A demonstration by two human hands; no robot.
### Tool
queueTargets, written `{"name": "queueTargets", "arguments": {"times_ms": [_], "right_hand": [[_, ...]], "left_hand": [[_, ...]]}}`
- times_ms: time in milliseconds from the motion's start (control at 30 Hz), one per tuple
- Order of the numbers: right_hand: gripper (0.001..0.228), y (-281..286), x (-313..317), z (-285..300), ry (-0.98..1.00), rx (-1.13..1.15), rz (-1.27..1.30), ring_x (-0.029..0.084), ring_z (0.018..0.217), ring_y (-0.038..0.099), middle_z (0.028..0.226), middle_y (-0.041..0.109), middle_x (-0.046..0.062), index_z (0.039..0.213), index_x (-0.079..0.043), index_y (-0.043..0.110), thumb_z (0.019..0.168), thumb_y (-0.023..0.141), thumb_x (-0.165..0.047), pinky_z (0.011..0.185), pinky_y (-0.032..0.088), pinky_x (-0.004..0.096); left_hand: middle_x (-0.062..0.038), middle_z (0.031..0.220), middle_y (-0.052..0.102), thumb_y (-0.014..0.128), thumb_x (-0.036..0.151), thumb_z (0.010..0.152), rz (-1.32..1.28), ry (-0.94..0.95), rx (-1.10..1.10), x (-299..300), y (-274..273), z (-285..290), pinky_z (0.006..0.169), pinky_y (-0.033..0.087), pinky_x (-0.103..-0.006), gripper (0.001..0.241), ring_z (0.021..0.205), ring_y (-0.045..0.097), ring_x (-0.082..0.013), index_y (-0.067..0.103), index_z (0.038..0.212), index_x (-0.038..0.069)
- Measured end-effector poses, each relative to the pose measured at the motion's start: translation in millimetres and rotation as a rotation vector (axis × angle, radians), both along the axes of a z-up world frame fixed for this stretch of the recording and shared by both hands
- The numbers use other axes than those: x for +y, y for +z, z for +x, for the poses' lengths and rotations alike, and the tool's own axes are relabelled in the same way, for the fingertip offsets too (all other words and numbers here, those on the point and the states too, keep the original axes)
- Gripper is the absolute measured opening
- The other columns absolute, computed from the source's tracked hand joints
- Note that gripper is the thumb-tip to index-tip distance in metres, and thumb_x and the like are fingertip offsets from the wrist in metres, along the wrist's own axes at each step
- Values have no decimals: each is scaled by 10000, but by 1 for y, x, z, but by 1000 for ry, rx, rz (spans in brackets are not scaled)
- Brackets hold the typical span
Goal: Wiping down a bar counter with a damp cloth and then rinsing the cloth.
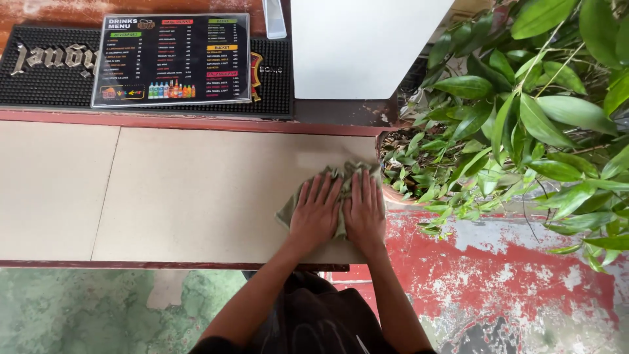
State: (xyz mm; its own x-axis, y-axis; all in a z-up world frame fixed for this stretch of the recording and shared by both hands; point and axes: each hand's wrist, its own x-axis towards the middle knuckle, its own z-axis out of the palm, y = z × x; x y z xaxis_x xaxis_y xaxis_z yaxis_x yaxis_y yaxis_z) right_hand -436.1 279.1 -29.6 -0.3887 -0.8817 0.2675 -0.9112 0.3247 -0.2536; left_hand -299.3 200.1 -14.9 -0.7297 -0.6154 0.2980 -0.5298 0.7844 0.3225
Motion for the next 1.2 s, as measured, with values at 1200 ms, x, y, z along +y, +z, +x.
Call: {"name": "queueTargets", "arguments": {"times_ms": [1200], "right_hand": [[543, 24, -153, 67, 188, -141, -44, 390, 1439, 389, 1548, 476, 164, 1504, -171, 534, 966, 601, -217, 1205, 290, 496]], "left_hand": [[-264, 1596, 320, 468, 392, 963, 32, 406, -62, -124, -5, 76, 1182, 161, -598, 718, 1478, 242, -477, 339, 1542, -11]]}}
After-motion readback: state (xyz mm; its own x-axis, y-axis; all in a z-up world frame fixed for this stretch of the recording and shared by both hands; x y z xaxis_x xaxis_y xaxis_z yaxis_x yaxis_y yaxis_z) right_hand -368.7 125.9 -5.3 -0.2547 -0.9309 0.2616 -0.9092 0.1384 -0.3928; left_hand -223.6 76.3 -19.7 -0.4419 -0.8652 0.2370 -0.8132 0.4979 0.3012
